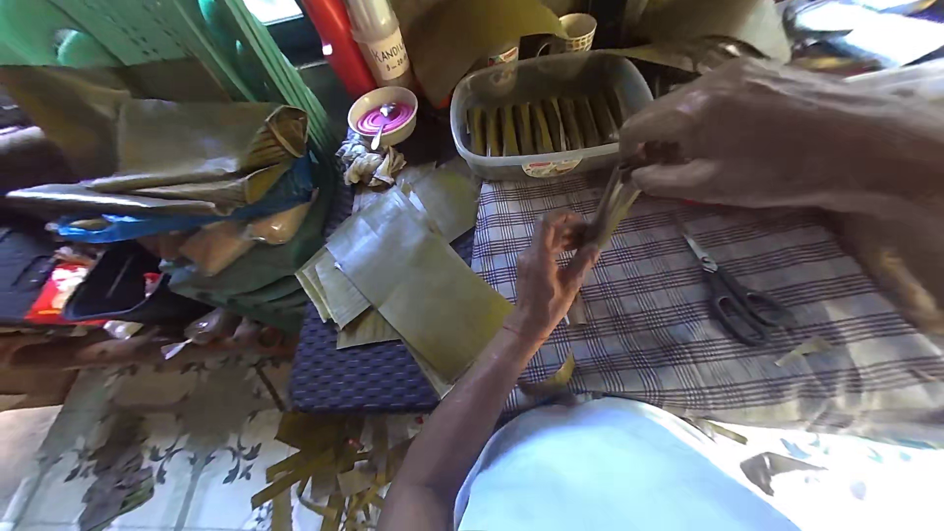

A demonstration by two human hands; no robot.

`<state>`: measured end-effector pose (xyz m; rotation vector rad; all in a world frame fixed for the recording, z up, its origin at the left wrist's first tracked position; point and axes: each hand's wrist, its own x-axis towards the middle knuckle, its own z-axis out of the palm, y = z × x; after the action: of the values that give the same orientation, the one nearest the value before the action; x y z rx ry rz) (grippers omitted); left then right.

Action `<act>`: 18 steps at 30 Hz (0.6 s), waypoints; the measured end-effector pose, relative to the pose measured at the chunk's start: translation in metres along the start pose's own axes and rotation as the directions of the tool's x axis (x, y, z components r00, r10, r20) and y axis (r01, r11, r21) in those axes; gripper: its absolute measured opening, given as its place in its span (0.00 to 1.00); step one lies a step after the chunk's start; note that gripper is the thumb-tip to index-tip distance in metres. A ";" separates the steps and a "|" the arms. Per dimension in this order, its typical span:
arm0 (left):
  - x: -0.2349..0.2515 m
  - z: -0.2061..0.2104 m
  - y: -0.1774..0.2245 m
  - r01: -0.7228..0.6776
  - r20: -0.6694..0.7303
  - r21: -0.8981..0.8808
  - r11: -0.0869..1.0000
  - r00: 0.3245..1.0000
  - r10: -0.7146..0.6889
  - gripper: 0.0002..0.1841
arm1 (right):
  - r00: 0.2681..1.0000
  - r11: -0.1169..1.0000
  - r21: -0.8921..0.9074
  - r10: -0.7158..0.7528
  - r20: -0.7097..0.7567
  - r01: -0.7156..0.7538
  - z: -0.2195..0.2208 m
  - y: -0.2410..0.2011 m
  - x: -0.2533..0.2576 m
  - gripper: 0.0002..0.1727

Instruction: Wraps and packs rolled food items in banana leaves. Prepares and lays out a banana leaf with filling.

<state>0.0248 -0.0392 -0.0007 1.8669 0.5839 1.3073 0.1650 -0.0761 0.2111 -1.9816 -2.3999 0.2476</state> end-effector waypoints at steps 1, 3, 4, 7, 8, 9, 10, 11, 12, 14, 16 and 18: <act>0.009 0.000 0.004 -0.035 -0.041 -0.059 0.998 0.999 0.032 0.14 | 0.997 0.993 0.110 0.046 -0.061 -0.039 0.007 0.001 -0.005 0.07; 0.021 0.000 0.009 -0.082 -0.082 -0.114 0.990 0.994 0.072 0.07 | 0.937 0.952 0.284 -0.006 -0.349 0.111 0.049 0.036 -0.002 0.05; 0.025 0.001 0.009 -0.090 -0.091 -0.131 0.987 0.993 0.079 0.05 | 0.910 0.906 0.397 0.032 -0.414 0.148 0.064 0.044 -0.001 0.08; 0.029 0.004 0.009 -0.082 -0.104 -0.197 0.977 0.993 0.063 0.07 | 0.860 0.711 0.685 0.240 -0.450 0.160 0.095 0.038 -0.007 0.17; 0.029 0.004 0.009 -0.069 -0.101 -0.221 0.973 0.994 0.047 0.07 | 0.843 0.657 0.734 0.287 -0.455 0.172 0.103 0.035 -0.009 0.19; 0.030 0.004 0.010 -0.057 -0.096 -0.240 0.969 0.995 0.035 0.08 | 0.827 0.611 0.767 0.317 -0.464 0.197 0.109 0.033 -0.010 0.21; 0.032 0.004 0.010 -0.044 -0.093 -0.242 0.969 0.995 0.022 0.08 | 0.818 0.578 0.785 0.328 -0.473 0.223 0.115 0.032 -0.011 0.21; 0.033 0.003 0.011 -0.030 -0.089 -0.229 0.973 0.996 0.009 0.08 | 0.815 0.568 0.787 0.322 -0.481 0.240 0.119 0.031 -0.012 0.20; 0.034 0.003 0.012 -0.018 -0.086 -0.220 0.975 0.996 -0.001 0.09 | 0.806 0.563 0.786 0.327 -0.494 0.254 0.123 0.030 -0.011 0.19; 0.034 0.003 0.012 -0.001 -0.082 -0.214 0.977 0.996 -0.017 0.09 | 0.790 0.562 0.782 0.334 -0.513 0.270 0.129 0.028 -0.010 0.18; 0.034 0.002 0.013 0.009 -0.074 -0.220 0.975 0.997 -0.026 0.09 | 0.775 0.573 0.773 0.345 -0.529 0.272 0.134 0.025 -0.008 0.17; 0.036 0.002 0.011 0.010 -0.067 -0.240 0.971 0.997 -0.027 0.10 | 0.769 0.588 0.761 0.342 -0.540 0.274 0.138 0.024 -0.008 0.16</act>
<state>0.0388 -0.0206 0.0286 1.6203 0.4554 1.3710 0.1740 -0.0942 0.0726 -1.3260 -1.3716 0.4690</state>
